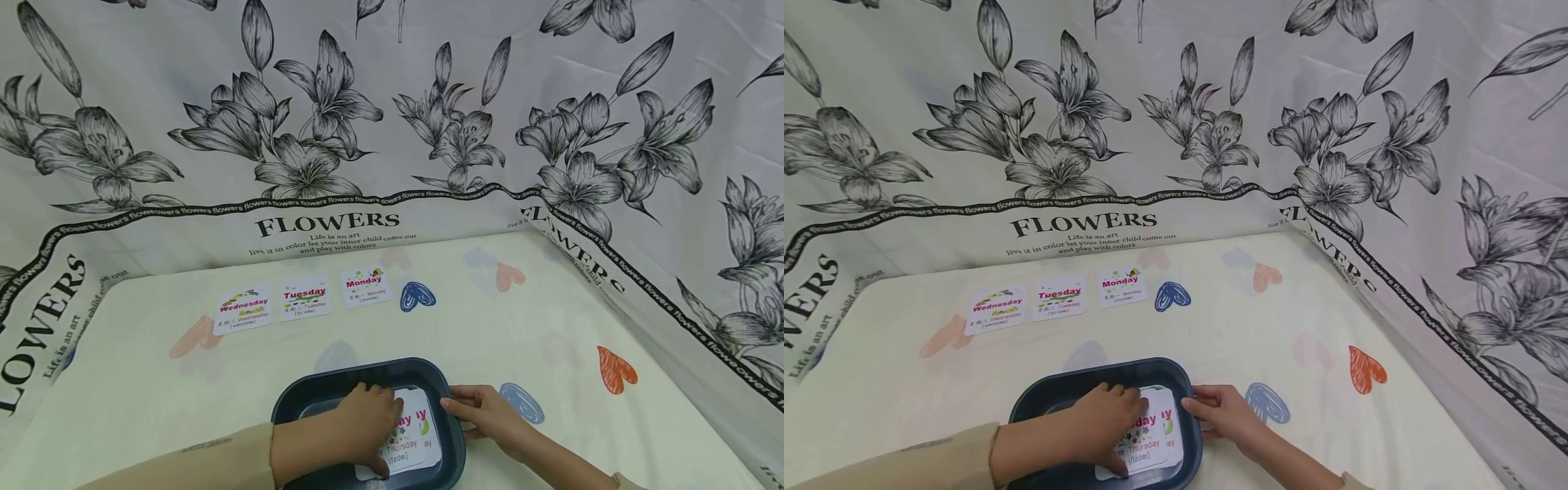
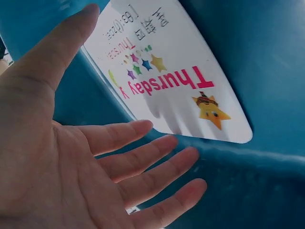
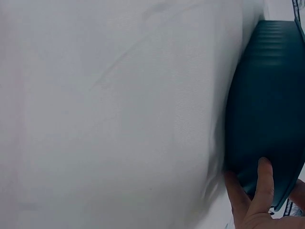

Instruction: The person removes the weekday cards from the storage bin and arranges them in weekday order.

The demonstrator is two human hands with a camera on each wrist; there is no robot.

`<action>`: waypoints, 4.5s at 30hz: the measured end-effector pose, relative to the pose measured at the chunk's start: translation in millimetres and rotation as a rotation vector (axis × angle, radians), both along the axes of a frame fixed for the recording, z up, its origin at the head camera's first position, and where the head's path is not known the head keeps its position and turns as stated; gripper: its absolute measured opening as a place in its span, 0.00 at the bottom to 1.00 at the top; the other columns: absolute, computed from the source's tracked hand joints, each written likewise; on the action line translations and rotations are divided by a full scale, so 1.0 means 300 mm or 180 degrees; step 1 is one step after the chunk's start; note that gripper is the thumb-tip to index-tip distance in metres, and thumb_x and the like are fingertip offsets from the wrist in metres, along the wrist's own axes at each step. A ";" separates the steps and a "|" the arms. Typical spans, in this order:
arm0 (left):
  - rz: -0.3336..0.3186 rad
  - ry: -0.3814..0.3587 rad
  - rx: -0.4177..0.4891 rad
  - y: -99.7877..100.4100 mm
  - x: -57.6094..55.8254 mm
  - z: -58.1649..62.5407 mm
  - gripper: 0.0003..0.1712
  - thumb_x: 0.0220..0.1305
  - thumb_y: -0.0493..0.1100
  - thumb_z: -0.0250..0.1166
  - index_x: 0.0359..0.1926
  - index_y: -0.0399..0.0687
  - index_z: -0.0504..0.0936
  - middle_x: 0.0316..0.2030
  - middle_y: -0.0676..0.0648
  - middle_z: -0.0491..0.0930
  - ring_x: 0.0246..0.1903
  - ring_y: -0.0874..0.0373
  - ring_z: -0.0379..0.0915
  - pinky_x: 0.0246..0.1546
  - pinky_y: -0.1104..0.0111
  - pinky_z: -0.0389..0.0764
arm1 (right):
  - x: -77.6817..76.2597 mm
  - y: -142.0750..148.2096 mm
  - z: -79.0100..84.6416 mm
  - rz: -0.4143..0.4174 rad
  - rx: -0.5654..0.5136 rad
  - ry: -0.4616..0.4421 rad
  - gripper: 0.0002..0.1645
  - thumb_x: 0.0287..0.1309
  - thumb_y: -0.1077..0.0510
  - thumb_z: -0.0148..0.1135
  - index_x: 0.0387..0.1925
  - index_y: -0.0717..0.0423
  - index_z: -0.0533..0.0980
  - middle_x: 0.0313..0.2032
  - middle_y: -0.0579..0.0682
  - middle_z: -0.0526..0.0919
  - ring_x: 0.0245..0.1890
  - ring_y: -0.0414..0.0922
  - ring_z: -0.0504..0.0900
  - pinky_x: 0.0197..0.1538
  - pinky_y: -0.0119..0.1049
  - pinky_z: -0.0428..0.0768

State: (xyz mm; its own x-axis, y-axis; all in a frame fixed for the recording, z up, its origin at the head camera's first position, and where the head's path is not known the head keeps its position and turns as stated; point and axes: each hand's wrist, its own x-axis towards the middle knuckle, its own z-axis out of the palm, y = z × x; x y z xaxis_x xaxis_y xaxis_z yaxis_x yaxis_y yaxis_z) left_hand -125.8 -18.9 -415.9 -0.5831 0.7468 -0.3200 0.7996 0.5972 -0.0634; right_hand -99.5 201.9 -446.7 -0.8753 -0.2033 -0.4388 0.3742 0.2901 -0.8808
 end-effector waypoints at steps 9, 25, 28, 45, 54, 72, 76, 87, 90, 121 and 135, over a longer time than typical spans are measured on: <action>0.0141 0.0003 -0.0150 0.037 0.014 -0.024 0.60 0.23 0.75 0.71 0.58 0.45 0.72 0.51 0.44 0.75 0.46 0.48 0.74 0.43 0.53 0.76 | -0.002 0.001 -0.001 -0.0006 -0.0059 0.0025 0.38 0.57 0.48 0.61 0.58 0.74 0.65 0.50 0.64 0.78 0.49 0.56 0.79 0.37 0.42 0.81; 0.0063 0.0338 0.0052 0.027 0.033 -0.058 0.63 0.19 0.77 0.71 0.56 0.42 0.72 0.48 0.42 0.73 0.45 0.51 0.70 0.44 0.59 0.76 | 0.002 0.001 -0.002 -0.0010 -0.0033 0.0031 0.38 0.58 0.48 0.60 0.57 0.75 0.65 0.50 0.65 0.77 0.49 0.57 0.78 0.37 0.43 0.81; 0.0049 0.0224 0.0110 0.026 0.033 -0.057 0.61 0.21 0.75 0.72 0.57 0.42 0.72 0.46 0.43 0.72 0.44 0.52 0.69 0.45 0.60 0.75 | 0.002 0.002 0.000 -0.0017 -0.0040 0.0028 0.38 0.58 0.48 0.60 0.58 0.76 0.64 0.50 0.65 0.77 0.50 0.57 0.78 0.38 0.44 0.81; 0.0318 -0.0418 0.0436 0.024 0.018 -0.037 0.64 0.19 0.65 0.79 0.63 0.44 0.65 0.53 0.44 0.64 0.49 0.52 0.64 0.47 0.54 0.74 | 0.001 0.001 0.000 -0.0030 -0.0050 0.0013 0.39 0.57 0.47 0.60 0.57 0.75 0.65 0.50 0.64 0.78 0.49 0.57 0.78 0.38 0.43 0.81; 0.0433 -0.0612 0.0693 -0.022 -0.002 0.050 0.61 0.25 0.62 0.78 0.65 0.47 0.64 0.60 0.44 0.62 0.52 0.52 0.61 0.55 0.54 0.69 | -0.001 0.002 -0.003 -0.0035 0.0045 -0.0017 0.38 0.57 0.47 0.61 0.57 0.74 0.66 0.50 0.63 0.78 0.48 0.56 0.79 0.38 0.44 0.81; 0.0475 -0.0247 0.1410 -0.072 -0.091 0.230 0.57 0.26 0.55 0.79 0.61 0.37 0.68 0.60 0.39 0.65 0.56 0.45 0.63 0.57 0.51 0.66 | -0.003 0.000 -0.004 -0.0060 0.0053 -0.0012 0.39 0.57 0.47 0.60 0.57 0.76 0.65 0.51 0.65 0.77 0.48 0.56 0.79 0.38 0.45 0.81; 0.0420 -0.0283 0.1514 -0.080 -0.134 0.219 0.55 0.28 0.53 0.79 0.60 0.35 0.69 0.60 0.39 0.66 0.57 0.44 0.63 0.58 0.51 0.65 | -0.003 -0.002 -0.001 -0.0061 0.0038 -0.0014 0.39 0.57 0.47 0.61 0.57 0.75 0.65 0.51 0.65 0.77 0.48 0.56 0.79 0.37 0.44 0.81; 0.0463 -0.0270 0.1509 -0.073 -0.234 0.212 0.54 0.30 0.52 0.79 0.60 0.36 0.69 0.61 0.38 0.65 0.59 0.43 0.61 0.59 0.51 0.64 | -0.007 -0.004 0.001 -0.0079 0.0056 -0.0008 0.39 0.56 0.47 0.61 0.57 0.75 0.65 0.51 0.65 0.77 0.48 0.55 0.80 0.37 0.43 0.81; 0.0488 -0.0330 0.1496 -0.069 -0.263 0.213 0.54 0.30 0.52 0.79 0.61 0.36 0.68 0.61 0.38 0.64 0.59 0.43 0.61 0.59 0.52 0.64 | -0.006 -0.004 0.000 -0.0099 0.0073 -0.0020 0.38 0.56 0.47 0.61 0.57 0.74 0.66 0.50 0.64 0.78 0.47 0.55 0.80 0.37 0.43 0.81; 0.0751 -0.0973 0.0585 -0.040 -0.533 -0.005 0.52 0.40 0.59 0.74 0.67 0.51 0.63 0.63 0.42 0.58 0.59 0.49 0.58 0.59 0.55 0.65 | -0.008 0.006 -0.005 -0.0105 -0.0050 -0.0096 0.36 0.57 0.48 0.61 0.57 0.72 0.67 0.50 0.63 0.78 0.47 0.54 0.80 0.36 0.42 0.81; 0.0781 -0.1016 0.0535 -0.024 -0.533 -0.045 0.53 0.40 0.55 0.75 0.67 0.47 0.61 0.64 0.40 0.58 0.60 0.47 0.56 0.60 0.53 0.62 | -0.013 0.008 -0.010 -0.0111 -0.0140 -0.0056 0.35 0.56 0.49 0.62 0.56 0.71 0.68 0.49 0.62 0.79 0.46 0.54 0.81 0.36 0.42 0.81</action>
State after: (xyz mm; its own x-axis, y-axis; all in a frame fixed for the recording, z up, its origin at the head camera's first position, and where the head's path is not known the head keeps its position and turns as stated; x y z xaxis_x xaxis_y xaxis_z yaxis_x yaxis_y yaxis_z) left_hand -285.8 -26.0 -429.6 -0.6414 0.6554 -0.3988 0.5964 0.7529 0.2783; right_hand -103.3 204.4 -449.6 -0.8744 -0.1922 -0.4455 0.3989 0.2379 -0.8856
